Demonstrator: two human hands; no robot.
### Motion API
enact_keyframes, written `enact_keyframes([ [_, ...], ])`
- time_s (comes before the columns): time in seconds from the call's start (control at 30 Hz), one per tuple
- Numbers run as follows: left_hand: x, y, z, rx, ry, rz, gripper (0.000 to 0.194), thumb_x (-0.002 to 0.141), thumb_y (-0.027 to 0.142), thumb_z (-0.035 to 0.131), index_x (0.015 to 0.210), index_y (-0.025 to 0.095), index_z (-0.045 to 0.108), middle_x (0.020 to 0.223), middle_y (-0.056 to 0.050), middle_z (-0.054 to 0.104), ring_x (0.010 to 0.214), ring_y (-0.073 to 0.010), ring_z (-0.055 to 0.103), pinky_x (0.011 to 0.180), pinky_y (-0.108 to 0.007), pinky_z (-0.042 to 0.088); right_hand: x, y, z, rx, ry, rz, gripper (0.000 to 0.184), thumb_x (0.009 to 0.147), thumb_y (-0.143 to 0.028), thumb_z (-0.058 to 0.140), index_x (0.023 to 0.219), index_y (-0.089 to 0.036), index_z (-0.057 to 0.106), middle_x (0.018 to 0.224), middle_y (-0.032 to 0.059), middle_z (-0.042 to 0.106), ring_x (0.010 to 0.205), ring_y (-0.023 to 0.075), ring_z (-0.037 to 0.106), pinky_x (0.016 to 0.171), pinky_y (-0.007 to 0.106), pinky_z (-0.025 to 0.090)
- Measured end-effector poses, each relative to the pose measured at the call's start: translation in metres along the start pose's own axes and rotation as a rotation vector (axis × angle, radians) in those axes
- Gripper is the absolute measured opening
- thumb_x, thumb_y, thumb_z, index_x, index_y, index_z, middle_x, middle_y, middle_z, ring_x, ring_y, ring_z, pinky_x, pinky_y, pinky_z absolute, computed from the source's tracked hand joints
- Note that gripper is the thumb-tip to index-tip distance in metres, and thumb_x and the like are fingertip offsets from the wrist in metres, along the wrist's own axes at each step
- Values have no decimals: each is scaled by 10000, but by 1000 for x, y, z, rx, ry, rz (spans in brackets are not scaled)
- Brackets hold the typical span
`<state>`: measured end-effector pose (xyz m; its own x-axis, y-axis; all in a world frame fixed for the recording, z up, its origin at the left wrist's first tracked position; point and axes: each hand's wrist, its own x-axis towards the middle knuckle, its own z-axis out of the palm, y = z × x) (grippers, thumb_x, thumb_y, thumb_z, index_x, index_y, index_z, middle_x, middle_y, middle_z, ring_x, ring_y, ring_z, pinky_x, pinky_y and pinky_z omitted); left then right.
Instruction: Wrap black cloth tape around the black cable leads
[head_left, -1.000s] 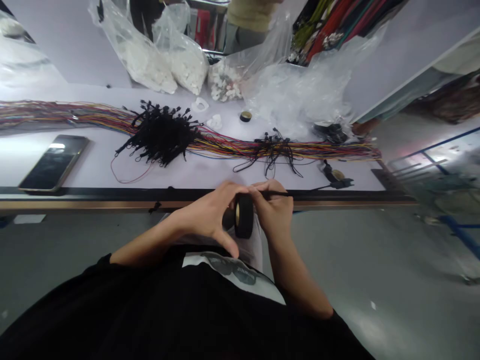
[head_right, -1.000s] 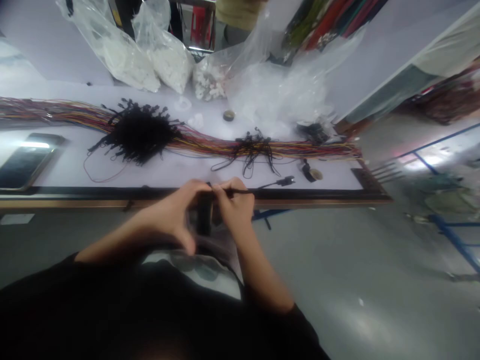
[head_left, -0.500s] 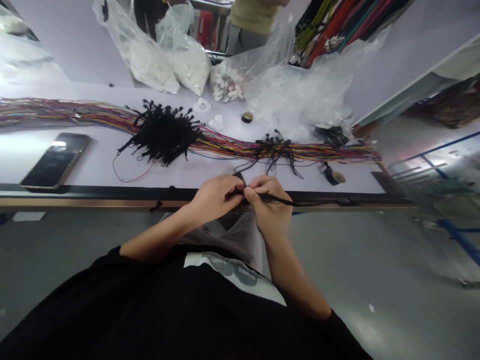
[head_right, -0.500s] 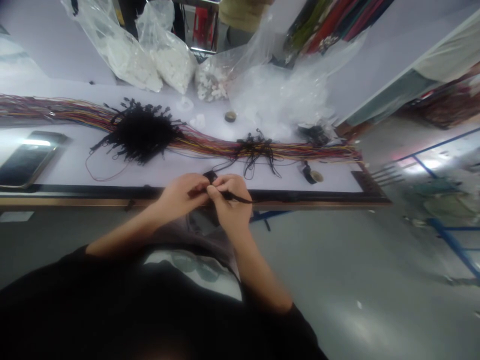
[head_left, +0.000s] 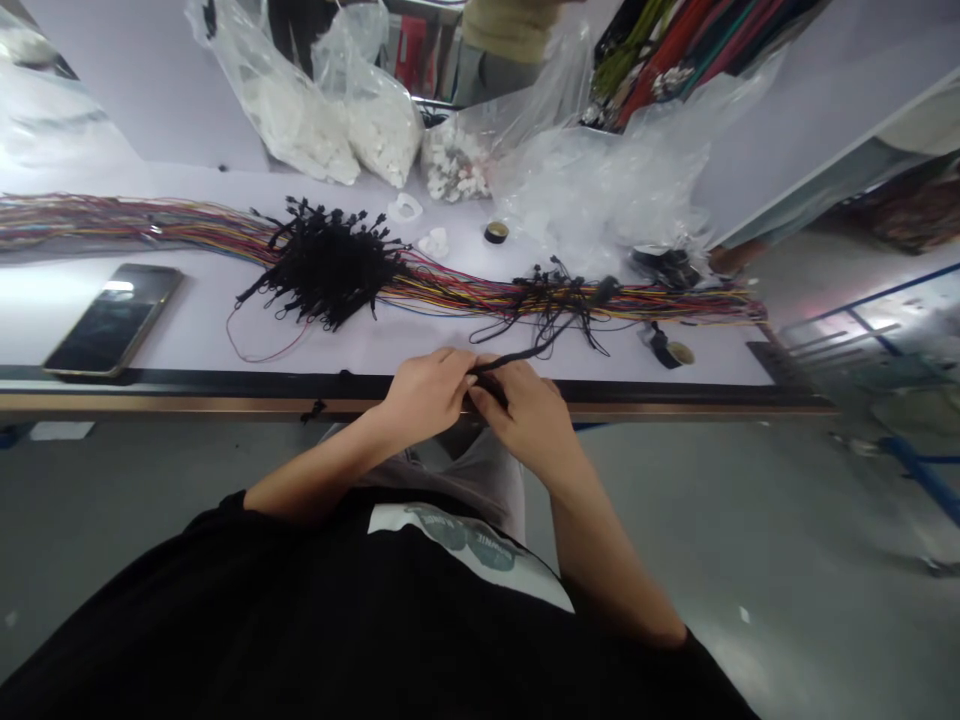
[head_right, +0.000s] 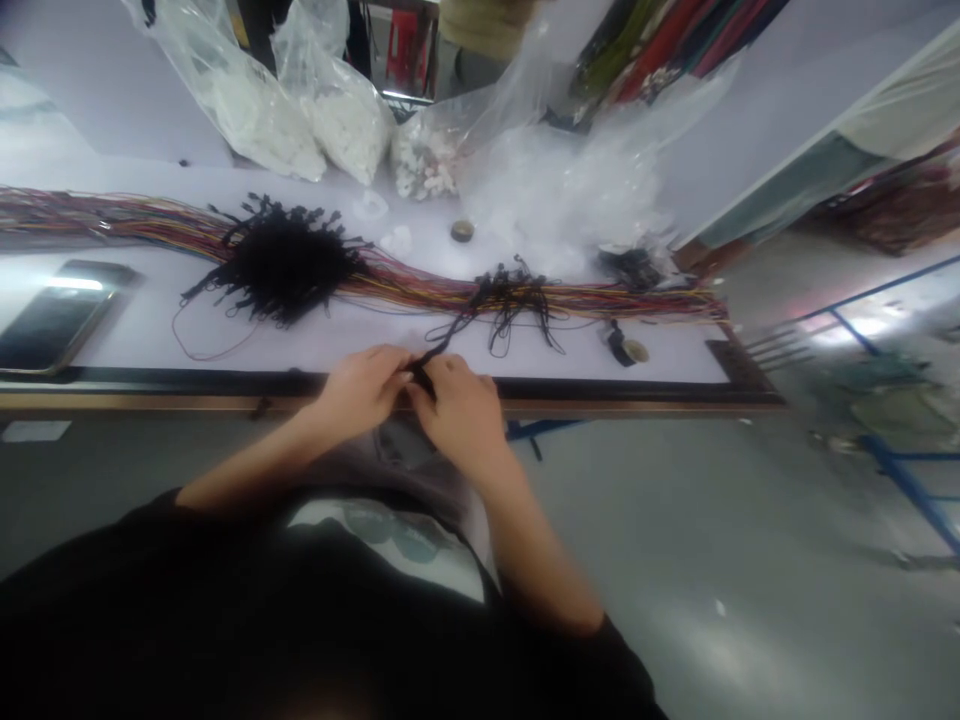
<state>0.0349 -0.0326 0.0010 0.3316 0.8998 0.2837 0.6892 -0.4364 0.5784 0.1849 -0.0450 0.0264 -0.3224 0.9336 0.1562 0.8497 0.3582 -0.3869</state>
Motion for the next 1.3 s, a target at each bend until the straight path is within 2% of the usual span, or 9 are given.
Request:
enact_keyframes([
  [0.1,2,1,0,-191,-3,-45,88,790,144,466,759,175,542,741,-36,641,709,-167,598,674,-284,466,4,-7,-7,-293,-40,-1,290,868,-292,445,1078,-205,624,984,109,687,883,269,589,690,368,348],
  [0.17,4,2,-2,-387,-38,-117,126,781,131,476,666,184,474,586,14,593,581,-127,570,607,-247,450,7,-9,-8,-387,-31,-17,313,883,-292,425,1109,-214,627,948,107,696,864,266,579,674,362,300],
  [0.33,7,5,-7,-746,-139,-339,78,774,122,490,718,175,487,475,66,549,457,-95,565,514,-197,431,11,-3,-5,-509,-10,-114,341,897,-284,404,1138,-197,629,955,121,696,865,257,558,684,371,241],
  [0.5,7,4,-9,-595,-174,-374,100,748,130,505,656,171,510,485,47,565,481,-115,597,513,-204,443,12,-1,-1,-532,-15,-222,370,891,-230,390,1180,-150,605,998,145,685,914,263,536,706,383,227],
  [0.77,13,-8,-4,-283,-271,-211,197,744,170,441,549,190,456,351,56,441,394,-112,506,502,-213,399,20,6,5,-466,-73,-265,397,841,-248,434,1185,-151,608,894,114,697,889,256,537,722,391,207],
  [1.0,13,-7,2,-395,-311,-396,165,738,205,424,586,179,481,337,69,393,322,-96,426,410,-200,337,35,14,14,-523,-117,-280,349,829,-232,417,1069,-175,664,861,116,691,919,266,538,736,399,205],
  [1.07,8,-4,0,-455,-379,-397,159,729,207,436,579,176,478,345,71,393,313,-88,412,389,-193,310,45,25,9,-579,-141,-232,341,830,-205,397,1016,-187,683,860,116,695,910,270,550,751,406,217],
  [1.2,0,-3,-8,-543,-578,-302,155,749,229,460,610,170,494,376,67,442,351,-83,444,424,-186,341,58,53,-8,-658,-64,67,395,854,-236,381,1164,-230,626,923,105,715,882,267,582,805,425,255],
  [1.3,6,-4,-11,-481,-573,-229,228,815,278,429,614,177,461,391,59,460,393,-87,471,473,-188,365,52,64,-15,-649,-69,97,397,840,-261,440,1206,-255,596,989,99,709,954,286,573,892,484,264],
])
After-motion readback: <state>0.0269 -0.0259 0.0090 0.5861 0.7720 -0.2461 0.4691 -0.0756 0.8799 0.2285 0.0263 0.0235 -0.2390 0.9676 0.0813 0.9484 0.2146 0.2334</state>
